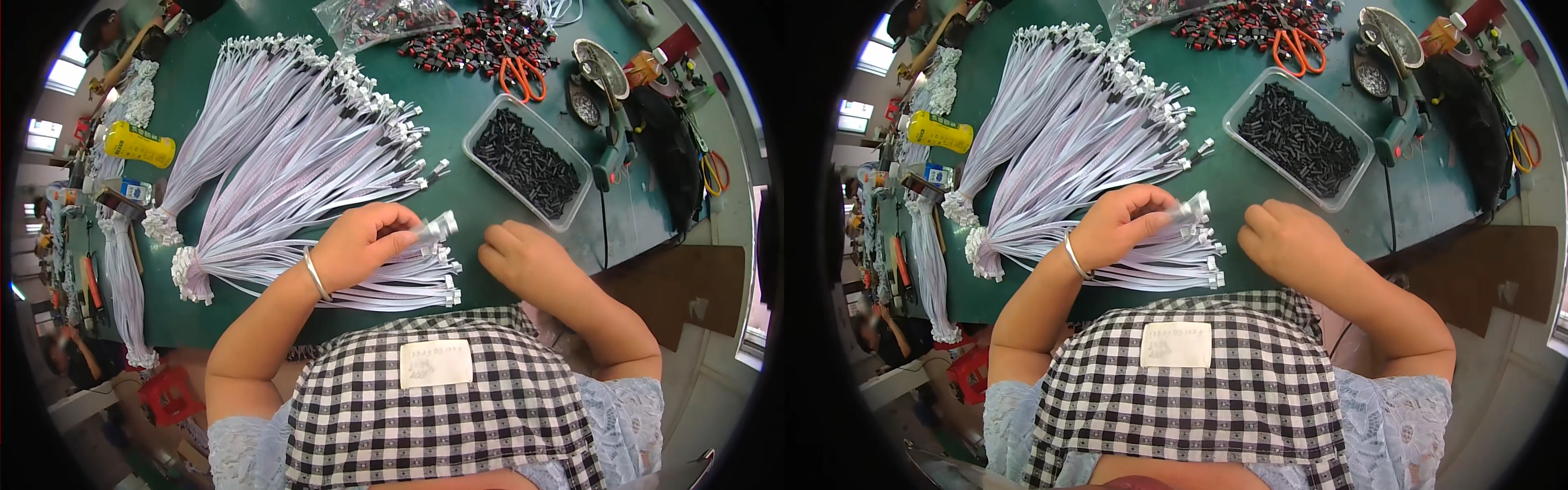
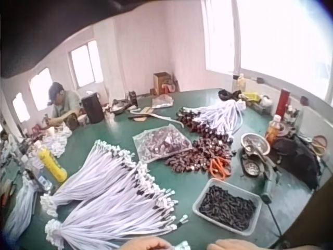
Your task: The person repeatedly picks small black plastic components from a container and attaches them to the ends of white cables. They handle the cables and components by hand, working at a green table with tools and parts nearby.
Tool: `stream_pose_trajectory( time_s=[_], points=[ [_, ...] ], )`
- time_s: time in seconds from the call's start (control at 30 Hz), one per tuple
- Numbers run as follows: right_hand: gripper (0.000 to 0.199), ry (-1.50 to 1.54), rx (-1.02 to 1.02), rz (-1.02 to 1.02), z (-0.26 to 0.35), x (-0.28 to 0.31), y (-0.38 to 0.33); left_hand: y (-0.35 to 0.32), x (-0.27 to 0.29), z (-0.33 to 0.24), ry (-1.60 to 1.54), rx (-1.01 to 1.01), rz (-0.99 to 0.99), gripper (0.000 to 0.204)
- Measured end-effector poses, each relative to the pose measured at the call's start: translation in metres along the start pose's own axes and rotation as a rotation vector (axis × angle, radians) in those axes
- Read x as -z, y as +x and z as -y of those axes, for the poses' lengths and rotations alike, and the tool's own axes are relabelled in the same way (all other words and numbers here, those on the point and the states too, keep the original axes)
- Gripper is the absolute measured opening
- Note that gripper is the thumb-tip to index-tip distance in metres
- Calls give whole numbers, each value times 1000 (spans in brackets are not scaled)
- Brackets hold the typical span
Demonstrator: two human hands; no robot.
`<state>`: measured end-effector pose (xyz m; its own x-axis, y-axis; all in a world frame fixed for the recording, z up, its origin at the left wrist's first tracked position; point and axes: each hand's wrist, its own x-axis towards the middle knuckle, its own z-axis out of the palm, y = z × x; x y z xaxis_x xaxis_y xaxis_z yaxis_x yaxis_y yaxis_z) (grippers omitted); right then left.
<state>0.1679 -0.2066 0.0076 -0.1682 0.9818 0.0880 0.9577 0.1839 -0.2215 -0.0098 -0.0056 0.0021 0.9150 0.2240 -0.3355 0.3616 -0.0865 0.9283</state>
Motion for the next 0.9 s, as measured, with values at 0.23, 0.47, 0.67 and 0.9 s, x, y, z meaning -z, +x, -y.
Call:
stream_pose_trajectory(
  time_s=[0.23,0.47,0.67,0.9],
  points=[
    [7,-5,-108,-30,-1,-8,-2,2,-4,-5,6,-81,-10,20],
    [11,60,-112,-104,-6,-18,-12,4,-4,-2,481,-272,-61,17],
    [12,175,-223,-180,-7,-20,-11,2,-1,-22,17,-42,-75,8],
    [13,199,-276,-182,-8,-17,-13,2,-14,4,-402,35,47,14]
  ],
)
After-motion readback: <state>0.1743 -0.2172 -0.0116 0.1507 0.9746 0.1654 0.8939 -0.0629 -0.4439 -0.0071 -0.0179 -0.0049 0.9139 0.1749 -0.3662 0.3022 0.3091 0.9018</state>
